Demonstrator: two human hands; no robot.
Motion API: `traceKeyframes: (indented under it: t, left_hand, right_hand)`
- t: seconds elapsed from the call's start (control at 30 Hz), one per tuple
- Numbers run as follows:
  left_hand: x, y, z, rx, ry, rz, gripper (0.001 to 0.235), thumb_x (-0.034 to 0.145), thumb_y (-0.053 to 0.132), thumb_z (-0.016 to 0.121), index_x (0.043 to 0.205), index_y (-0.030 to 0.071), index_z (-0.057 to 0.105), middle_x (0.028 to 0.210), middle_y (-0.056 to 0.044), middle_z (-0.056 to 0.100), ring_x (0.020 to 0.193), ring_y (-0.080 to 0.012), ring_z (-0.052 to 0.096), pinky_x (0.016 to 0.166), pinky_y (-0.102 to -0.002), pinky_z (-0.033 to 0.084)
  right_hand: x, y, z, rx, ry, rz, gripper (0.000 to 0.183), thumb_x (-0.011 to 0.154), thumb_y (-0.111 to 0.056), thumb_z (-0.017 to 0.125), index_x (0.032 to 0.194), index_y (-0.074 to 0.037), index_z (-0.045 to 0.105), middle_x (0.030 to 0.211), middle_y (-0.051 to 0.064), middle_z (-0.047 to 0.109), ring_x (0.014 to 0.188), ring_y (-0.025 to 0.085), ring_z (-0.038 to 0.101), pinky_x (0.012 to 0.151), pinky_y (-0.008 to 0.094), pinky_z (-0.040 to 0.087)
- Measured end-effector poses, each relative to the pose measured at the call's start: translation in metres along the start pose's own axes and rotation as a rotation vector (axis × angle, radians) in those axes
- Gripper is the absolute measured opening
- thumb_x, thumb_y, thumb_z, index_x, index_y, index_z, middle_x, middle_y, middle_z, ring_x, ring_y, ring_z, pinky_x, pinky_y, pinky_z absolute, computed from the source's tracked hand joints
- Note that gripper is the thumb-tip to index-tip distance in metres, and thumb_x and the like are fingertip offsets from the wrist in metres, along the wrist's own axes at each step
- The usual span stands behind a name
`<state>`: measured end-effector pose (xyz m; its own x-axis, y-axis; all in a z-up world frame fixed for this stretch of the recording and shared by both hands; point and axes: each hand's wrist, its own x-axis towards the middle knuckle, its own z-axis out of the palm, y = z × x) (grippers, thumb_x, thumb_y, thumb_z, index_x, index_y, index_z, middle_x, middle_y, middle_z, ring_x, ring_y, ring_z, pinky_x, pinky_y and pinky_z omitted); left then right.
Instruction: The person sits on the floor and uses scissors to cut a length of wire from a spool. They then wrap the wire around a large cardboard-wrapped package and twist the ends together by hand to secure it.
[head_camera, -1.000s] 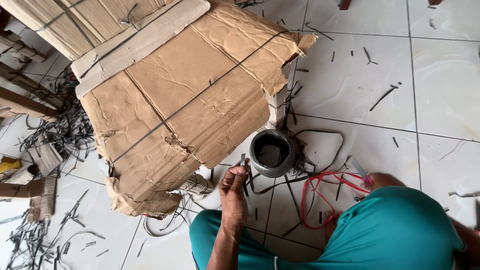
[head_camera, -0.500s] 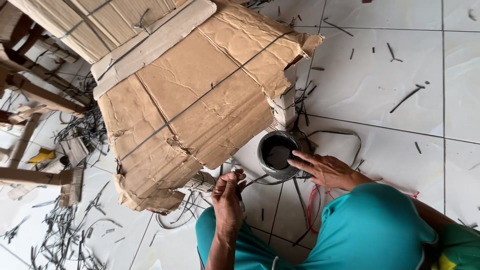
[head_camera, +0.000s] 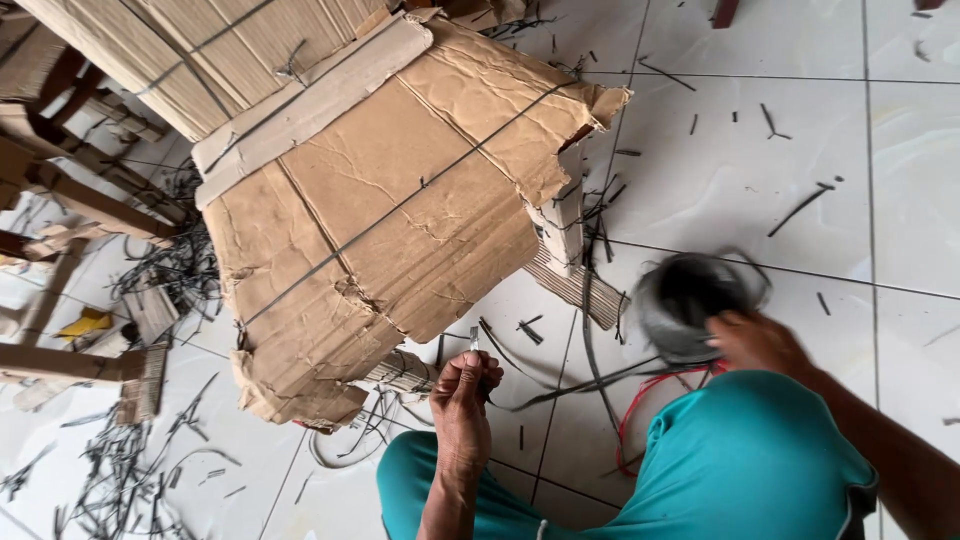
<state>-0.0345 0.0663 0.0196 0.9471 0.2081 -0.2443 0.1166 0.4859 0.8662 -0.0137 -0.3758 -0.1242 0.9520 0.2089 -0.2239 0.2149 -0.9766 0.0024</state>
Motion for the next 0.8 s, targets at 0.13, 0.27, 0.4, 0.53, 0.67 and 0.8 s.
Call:
traceKeyframes:
  t: [0.13, 0.27, 0.4, 0.53, 0.67, 0.8]
  left_hand:
    - [0.004, -0.010, 0.003, -0.011, -0.009, -0.020, 0.015, 0.095, 0.020, 0.071, 0.091, 0.006, 0.072, 0.084, -0.010, 0.071, 0.079, -0.0209, 0.065, 0.077, -0.035, 0.053]
    - [-0.002, 0.009, 0.008, 0.151, -0.001, 0.006, 0.014, 0.091, 0.023, 0.075, 0.086, 0.010, 0.074, 0.091, -0.006, 0.076, 0.089, -0.0176, 0.065, 0.089, -0.035, 0.050]
    - [-0.007, 0.034, 0.008, 0.233, 0.017, 0.027, 0.013, 0.090, 0.026, 0.074, 0.082, 0.015, 0.076, 0.098, -0.004, 0.079, 0.097, -0.0151, 0.066, 0.082, -0.033, 0.044]
    - [-0.010, 0.054, 0.016, 0.016, -0.032, 0.127, 0.013, 0.093, 0.018, 0.075, 0.087, 0.008, 0.076, 0.065, -0.005, 0.060, 0.079, -0.0184, 0.061, 0.074, -0.033, 0.043]
    - [-0.024, 0.098, 0.038, -0.161, -0.073, 0.300, 0.006, 0.094, 0.008, 0.072, 0.092, 0.003, 0.073, 0.077, -0.011, 0.068, 0.064, -0.0193, 0.062, 0.069, -0.033, 0.049]
    - [-0.023, 0.141, 0.025, -0.323, 0.037, 0.427, 0.006, 0.095, 0.006, 0.069, 0.099, 0.002, 0.069, 0.074, -0.009, 0.066, 0.059, -0.0177, 0.065, 0.061, -0.030, 0.056]
  right_hand:
    - [-0.063, 0.102, 0.050, 0.028, 0.224, 0.325, 0.022, 0.086, -0.039, 0.065, 0.104, -0.028, 0.059, 0.102, -0.005, 0.069, 0.093, 0.027, 0.070, 0.076, 0.044, 0.055]
    - [-0.090, 0.120, 0.005, 0.129, -0.182, 0.733, 0.045, 0.102, -0.046, 0.050, 0.130, -0.012, 0.059, 0.137, 0.015, 0.068, 0.118, 0.043, 0.073, 0.088, 0.056, 0.061]
    - [-0.059, 0.067, -0.083, 0.127, 0.046, 0.642, 0.076, 0.084, -0.045, 0.063, 0.155, -0.027, 0.046, 0.155, 0.012, 0.052, 0.129, 0.049, 0.063, 0.102, 0.062, 0.053]
    - [-0.017, -0.056, -0.229, 0.516, -0.103, 0.320, 0.050, 0.091, -0.043, 0.060, 0.139, -0.030, 0.066, 0.138, -0.002, 0.072, 0.120, 0.019, 0.073, 0.099, 0.037, 0.055]
    - [0.002, -0.167, -0.301, 0.616, -0.500, -0.255, 0.071, 0.091, -0.033, 0.074, 0.155, -0.029, 0.044, 0.163, -0.005, 0.046, 0.128, 0.013, 0.073, 0.110, 0.030, 0.052]
    - [0.008, -0.220, -0.311, 0.308, -0.460, -0.538, 0.054, 0.113, -0.043, 0.056, 0.071, -0.013, 0.040, 0.058, 0.000, 0.040, 0.054, 0.016, 0.037, 0.056, 0.036, 0.034]
